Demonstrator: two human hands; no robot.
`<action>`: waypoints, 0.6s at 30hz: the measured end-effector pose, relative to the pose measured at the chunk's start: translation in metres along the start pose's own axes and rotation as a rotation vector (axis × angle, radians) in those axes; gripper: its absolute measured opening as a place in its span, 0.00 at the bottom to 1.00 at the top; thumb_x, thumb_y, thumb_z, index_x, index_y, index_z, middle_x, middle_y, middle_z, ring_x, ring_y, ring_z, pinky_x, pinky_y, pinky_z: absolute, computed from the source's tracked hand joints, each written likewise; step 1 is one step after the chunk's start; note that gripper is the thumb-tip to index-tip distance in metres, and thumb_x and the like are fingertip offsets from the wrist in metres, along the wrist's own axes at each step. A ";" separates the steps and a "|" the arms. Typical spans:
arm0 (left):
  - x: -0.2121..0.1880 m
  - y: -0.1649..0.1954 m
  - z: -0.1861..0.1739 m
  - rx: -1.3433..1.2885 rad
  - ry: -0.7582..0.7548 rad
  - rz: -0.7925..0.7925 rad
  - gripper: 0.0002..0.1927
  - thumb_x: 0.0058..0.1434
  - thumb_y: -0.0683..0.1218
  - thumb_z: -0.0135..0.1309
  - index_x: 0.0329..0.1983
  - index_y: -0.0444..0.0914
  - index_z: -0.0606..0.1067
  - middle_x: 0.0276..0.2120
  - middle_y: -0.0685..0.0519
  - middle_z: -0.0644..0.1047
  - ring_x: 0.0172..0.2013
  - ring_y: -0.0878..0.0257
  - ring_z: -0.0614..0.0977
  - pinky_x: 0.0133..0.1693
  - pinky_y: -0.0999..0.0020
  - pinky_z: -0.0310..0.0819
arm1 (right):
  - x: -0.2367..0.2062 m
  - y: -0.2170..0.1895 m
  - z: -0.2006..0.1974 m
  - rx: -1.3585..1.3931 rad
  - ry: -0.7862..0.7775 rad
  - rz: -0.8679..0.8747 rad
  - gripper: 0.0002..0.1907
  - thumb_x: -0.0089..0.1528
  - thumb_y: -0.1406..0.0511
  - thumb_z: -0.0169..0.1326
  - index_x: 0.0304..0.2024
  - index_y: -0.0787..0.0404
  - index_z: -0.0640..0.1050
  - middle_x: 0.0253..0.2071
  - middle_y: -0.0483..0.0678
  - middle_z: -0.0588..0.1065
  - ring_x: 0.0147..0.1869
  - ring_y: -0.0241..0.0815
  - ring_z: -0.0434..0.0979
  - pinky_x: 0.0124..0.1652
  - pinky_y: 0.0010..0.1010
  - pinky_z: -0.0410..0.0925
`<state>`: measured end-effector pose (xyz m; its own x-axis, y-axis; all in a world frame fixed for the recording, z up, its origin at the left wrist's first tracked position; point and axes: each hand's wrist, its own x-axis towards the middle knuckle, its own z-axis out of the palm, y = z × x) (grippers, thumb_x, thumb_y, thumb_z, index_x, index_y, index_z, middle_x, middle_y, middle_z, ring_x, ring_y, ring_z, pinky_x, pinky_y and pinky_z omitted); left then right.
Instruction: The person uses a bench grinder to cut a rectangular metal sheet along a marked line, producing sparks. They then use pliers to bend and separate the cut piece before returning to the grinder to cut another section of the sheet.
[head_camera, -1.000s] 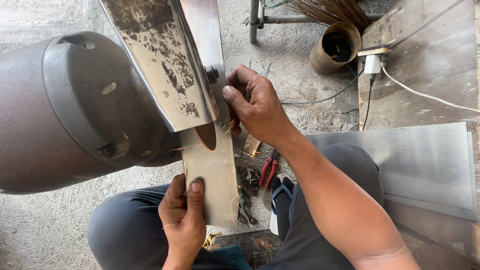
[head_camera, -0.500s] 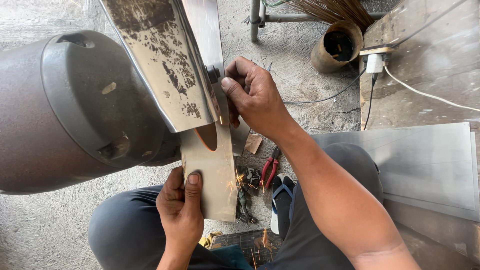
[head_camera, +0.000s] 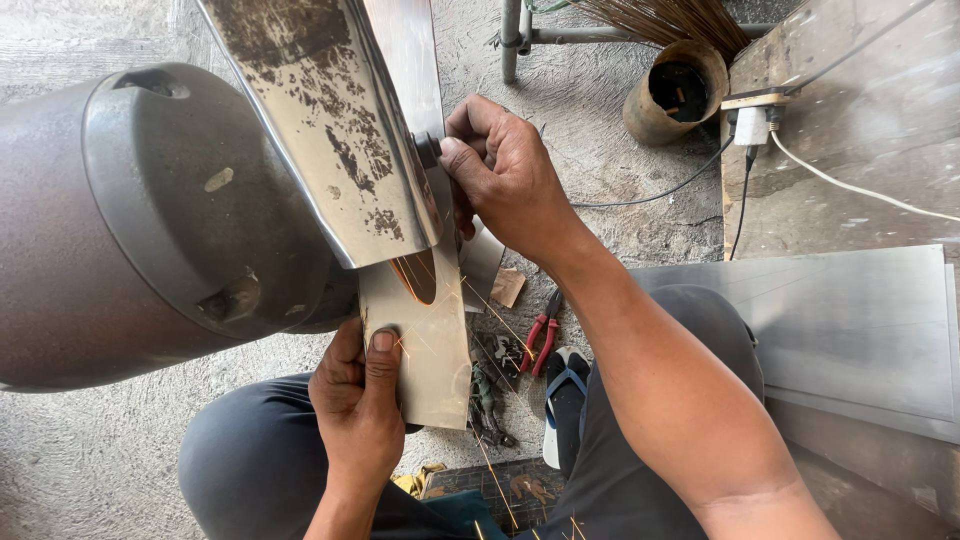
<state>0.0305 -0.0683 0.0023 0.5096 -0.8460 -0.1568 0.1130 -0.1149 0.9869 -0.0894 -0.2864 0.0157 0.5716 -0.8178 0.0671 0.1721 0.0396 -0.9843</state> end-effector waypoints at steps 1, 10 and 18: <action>0.001 -0.001 -0.001 -0.004 -0.002 -0.001 0.13 0.73 0.47 0.51 0.47 0.31 0.77 0.29 0.60 0.77 0.30 0.79 0.69 0.32 0.82 0.62 | 0.001 0.000 0.000 0.011 -0.004 0.000 0.05 0.71 0.69 0.46 0.39 0.65 0.70 0.27 0.46 0.73 0.21 0.31 0.72 0.20 0.26 0.68; 0.008 -0.009 -0.006 -0.124 -0.043 -0.012 0.12 0.76 0.46 0.52 0.45 0.31 0.76 0.27 0.58 0.77 0.26 0.77 0.69 0.27 0.81 0.61 | 0.009 0.001 -0.001 0.027 0.003 0.005 0.06 0.71 0.69 0.46 0.39 0.64 0.70 0.25 0.45 0.73 0.21 0.31 0.72 0.20 0.26 0.68; 0.016 0.005 0.002 -0.055 -0.040 0.025 0.13 0.74 0.47 0.49 0.48 0.31 0.77 0.31 0.56 0.80 0.30 0.77 0.73 0.33 0.81 0.66 | 0.015 0.000 -0.001 -0.045 0.026 -0.004 0.06 0.71 0.69 0.46 0.38 0.63 0.70 0.24 0.45 0.73 0.20 0.31 0.72 0.20 0.26 0.69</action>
<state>0.0372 -0.0837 0.0047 0.4787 -0.8683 -0.1300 0.1481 -0.0661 0.9868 -0.0817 -0.2994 0.0160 0.5496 -0.8327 0.0677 0.1380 0.0106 -0.9904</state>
